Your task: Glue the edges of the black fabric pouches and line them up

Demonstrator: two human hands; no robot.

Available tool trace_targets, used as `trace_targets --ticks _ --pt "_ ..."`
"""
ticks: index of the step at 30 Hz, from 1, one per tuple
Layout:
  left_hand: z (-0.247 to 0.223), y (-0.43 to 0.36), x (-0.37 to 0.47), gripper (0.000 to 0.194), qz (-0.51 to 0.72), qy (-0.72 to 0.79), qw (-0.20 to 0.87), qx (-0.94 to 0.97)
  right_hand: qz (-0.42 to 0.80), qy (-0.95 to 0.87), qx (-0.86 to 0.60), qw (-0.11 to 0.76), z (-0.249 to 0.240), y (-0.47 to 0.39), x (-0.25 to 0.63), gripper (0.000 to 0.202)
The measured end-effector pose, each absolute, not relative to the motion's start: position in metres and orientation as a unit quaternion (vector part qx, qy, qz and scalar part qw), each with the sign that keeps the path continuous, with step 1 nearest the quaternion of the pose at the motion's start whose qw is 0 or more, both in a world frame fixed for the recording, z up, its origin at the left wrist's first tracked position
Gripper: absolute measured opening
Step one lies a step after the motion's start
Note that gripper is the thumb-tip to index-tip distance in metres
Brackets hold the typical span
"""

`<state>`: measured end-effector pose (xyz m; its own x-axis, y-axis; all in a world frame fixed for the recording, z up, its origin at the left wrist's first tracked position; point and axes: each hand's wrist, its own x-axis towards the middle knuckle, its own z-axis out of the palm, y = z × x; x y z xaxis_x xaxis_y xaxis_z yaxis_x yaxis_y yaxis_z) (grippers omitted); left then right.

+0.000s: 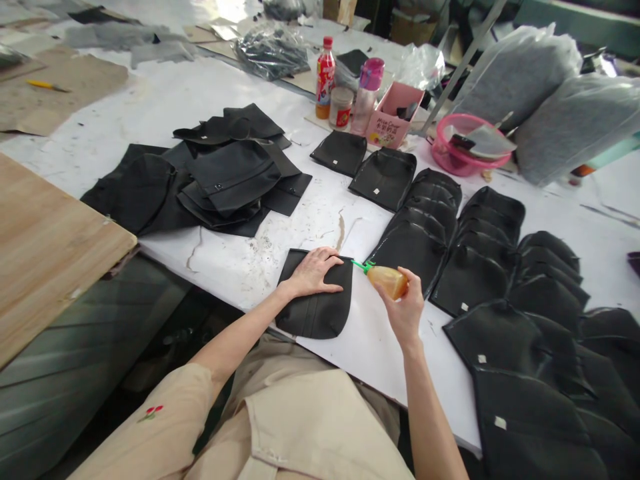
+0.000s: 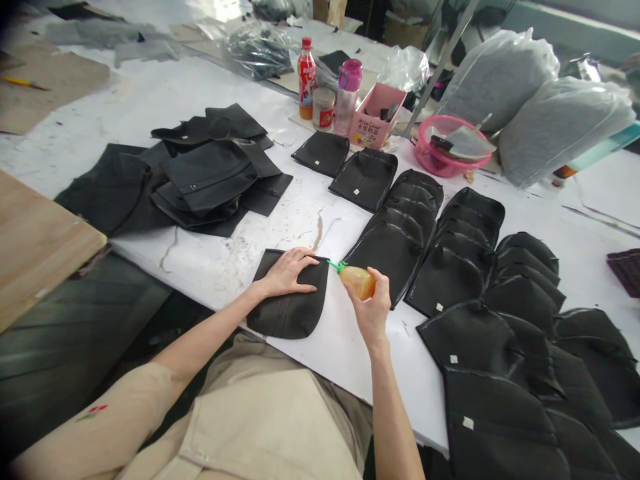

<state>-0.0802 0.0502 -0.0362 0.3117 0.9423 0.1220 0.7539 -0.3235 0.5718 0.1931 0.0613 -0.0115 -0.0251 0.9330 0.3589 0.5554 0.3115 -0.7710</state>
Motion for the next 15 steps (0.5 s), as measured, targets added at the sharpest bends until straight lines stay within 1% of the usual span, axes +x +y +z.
trace_targets --ticks 7,15 --pt "-0.037 0.049 -0.081 0.06 0.239 0.537 0.21 0.781 0.168 -0.752 -0.497 0.399 0.008 0.061 0.195 0.053" --pt "-0.037 0.049 -0.081 0.062 0.243 0.537 0.212 0.779 0.168 -0.742 -0.504 0.41 0.002 0.068 0.19 0.054"
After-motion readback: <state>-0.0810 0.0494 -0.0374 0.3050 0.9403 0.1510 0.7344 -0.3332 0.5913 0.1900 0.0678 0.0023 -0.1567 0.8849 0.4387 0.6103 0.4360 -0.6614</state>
